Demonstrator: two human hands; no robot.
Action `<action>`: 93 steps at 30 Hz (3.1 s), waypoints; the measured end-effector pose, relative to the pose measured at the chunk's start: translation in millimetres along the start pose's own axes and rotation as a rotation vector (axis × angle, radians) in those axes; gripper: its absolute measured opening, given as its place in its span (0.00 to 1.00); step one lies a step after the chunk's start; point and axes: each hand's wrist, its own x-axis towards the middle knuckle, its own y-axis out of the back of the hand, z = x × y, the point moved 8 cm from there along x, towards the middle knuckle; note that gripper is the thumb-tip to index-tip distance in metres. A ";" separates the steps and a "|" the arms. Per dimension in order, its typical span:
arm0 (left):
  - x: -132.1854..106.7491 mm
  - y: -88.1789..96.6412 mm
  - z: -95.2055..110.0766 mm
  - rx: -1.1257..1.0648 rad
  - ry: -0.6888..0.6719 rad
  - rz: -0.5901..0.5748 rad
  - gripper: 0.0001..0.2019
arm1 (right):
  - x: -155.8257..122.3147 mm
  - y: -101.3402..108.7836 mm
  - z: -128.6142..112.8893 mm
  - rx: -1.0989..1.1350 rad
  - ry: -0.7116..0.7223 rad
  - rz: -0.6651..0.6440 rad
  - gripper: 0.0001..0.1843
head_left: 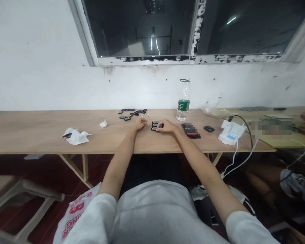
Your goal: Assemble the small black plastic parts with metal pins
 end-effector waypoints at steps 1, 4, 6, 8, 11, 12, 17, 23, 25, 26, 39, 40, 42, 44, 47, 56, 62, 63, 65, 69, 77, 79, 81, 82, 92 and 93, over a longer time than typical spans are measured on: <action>0.8 0.4 -1.6 0.005 0.006 0.008 0.05 | -0.4 0.0 -0.7 -0.011 0.001 0.005 0.10; 2.3 -0.5 -7.7 0.009 0.045 0.007 0.08 | -0.6 1.2 0.1 -0.056 -0.014 0.039 0.13; 2.9 -1.7 -10.0 0.000 0.056 0.003 0.11 | 0.2 0.7 1.9 -0.066 -0.020 0.046 0.13; 3.5 -2.8 -10.3 -0.011 0.051 0.000 0.11 | 1.4 -1.6 4.4 -0.041 -0.026 0.033 0.12; 4.0 -4.3 -9.9 -0.024 0.046 -0.006 0.10 | 2.9 -3.7 8.1 0.041 -0.046 0.024 0.11; 3.9 -4.3 -9.7 -0.026 0.046 -0.005 0.09 | 3.1 -3.6 8.4 0.067 -0.049 0.028 0.12; 2.3 -2.7 -6.7 -0.025 0.034 -0.005 0.11 | 3.4 -1.5 6.0 0.112 -0.044 0.040 0.14; 0.9 -3.1 -4.2 -0.009 0.049 -0.028 0.10 | 3.5 -4.1 4.4 0.182 -0.007 0.020 0.12; 0.0 -3.0 -3.7 -0.014 0.063 -0.028 0.09 | 4.0 -5.7 4.4 0.205 0.006 0.022 0.11; -0.5 -2.8 -3.2 -0.020 0.069 -0.028 0.08 | 4.2 -5.8 4.6 0.211 0.008 0.032 0.11; -16.4 -17.0 61.2 -0.227 -0.225 -0.047 0.11 | 1.5 21.0 28.0 0.409 -0.152 0.336 0.17; -17.1 -19.9 64.4 -0.217 -0.241 -0.047 0.11 | 2.1 23.4 30.5 0.421 -0.162 0.363 0.16; -17.8 -22.3 70.9 -0.174 -0.297 -0.016 0.10 | 3.1 26.2 34.3 0.442 -0.178 0.392 0.15; -18.1 -22.9 77.5 -0.117 -0.378 0.014 0.09 | 3.6 27.1 36.5 0.455 -0.187 0.396 0.16; -18.5 -25.7 84.9 -0.036 -0.492 0.007 0.12 | 3.6 26.9 38.1 0.471 -0.192 0.385 0.17; -20.4 -38.7 88.4 0.043 -0.613 -0.113 0.12 | 2.5 27.3 40.8 0.497 -0.188 0.376 0.20; -21.9 -37.9 90.8 0.046 -0.674 -0.090 0.11 | 1.6 27.4 40.8 0.514 -0.194 0.363 0.20; -22.5 -37.7 91.7 0.052 -0.685 -0.082 0.10 | 1.4 27.6 40.7 0.514 -0.194 0.363 0.20; -23.3 -36.9 93.5 0.068 -0.703 -0.056 0.10 | 0.9 28.0 41.8 0.524 -0.203 0.369 0.19; -22.4 -33.4 94.7 0.106 -0.678 0.018 0.11 | 1.9 24.3 46.5 0.601 -0.244 0.359 0.15; -25.8 -37.3 99.0 0.083 -0.697 -0.030 0.09 | 1.9 21.4 52.2 0.660 -0.296 0.372 0.13; -25.8 -39.2 97.4 0.063 -0.684 -0.061 0.09 | 1.0 22.3 53.0 0.650 -0.308 0.385 0.14; -25.1 -40.1 95.3 0.058 -0.669 -0.075 0.09 | 0.4 23.0 53.5 0.636 -0.319 0.391 0.14; -24.7 -40.4 94.6 0.061 -0.664 -0.078 0.09 | 0.3 23.3 53.6 0.630 -0.321 0.392 0.14; -23.1 -40.0 99.1 0.084 -0.656 -0.047 0.10 | 2.1 24.7 57.3 0.626 -0.327 0.398 0.12; -22.6 -40.0 98.5 0.080 -0.646 -0.047 0.10 | 2.3 24.0 58.0 0.636 -0.330 0.392 0.12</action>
